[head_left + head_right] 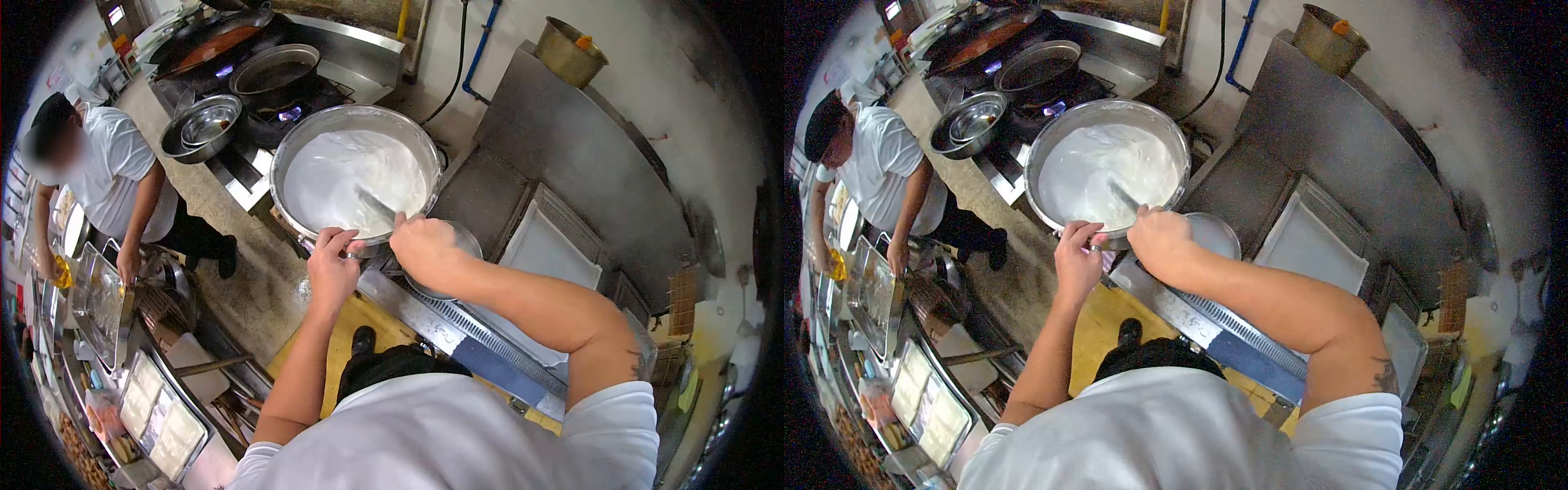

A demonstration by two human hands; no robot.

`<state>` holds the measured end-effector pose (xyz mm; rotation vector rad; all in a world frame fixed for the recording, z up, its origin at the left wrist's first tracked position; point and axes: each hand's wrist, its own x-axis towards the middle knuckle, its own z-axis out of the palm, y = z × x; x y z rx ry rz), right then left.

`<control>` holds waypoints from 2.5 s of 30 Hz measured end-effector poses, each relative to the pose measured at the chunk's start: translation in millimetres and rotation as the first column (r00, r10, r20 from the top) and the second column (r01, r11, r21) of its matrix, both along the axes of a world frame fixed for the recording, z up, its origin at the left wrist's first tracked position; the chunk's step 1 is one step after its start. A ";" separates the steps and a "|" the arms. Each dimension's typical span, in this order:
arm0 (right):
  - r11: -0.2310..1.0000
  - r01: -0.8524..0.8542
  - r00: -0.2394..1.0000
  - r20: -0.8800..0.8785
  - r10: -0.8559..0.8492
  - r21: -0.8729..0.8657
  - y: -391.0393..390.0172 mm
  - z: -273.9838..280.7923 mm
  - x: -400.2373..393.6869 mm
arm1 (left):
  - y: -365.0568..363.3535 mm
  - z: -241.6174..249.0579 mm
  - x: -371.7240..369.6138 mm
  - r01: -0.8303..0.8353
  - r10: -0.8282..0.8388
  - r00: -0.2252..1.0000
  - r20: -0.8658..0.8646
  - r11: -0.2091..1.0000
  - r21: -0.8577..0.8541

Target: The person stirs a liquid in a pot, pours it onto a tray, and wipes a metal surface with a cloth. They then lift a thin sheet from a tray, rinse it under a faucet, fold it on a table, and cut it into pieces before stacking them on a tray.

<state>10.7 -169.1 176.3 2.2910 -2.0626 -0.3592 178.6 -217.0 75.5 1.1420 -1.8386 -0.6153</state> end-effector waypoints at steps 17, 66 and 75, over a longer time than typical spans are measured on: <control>0.735 -0.055 0.982 -0.098 0.164 0.676 -69.3 84.8 -39.2 | 0.9 4.4 2.2 0.011 -0.011 1.000 0.001 1.000 0.024; 0.892 0.298 0.068 0.924 -0.376 0.341 93.5 -29.6 -88.2 | 19.6 9.7 -19.9 -0.125 0.111 0.936 0.333 0.992 0.021; 0.907 0.277 -0.058 0.948 -0.314 0.318 169.6 -15.8 -89.8 | 74.5 48.7 -130.6 0.399 -0.278 0.900 0.335 0.835 -0.379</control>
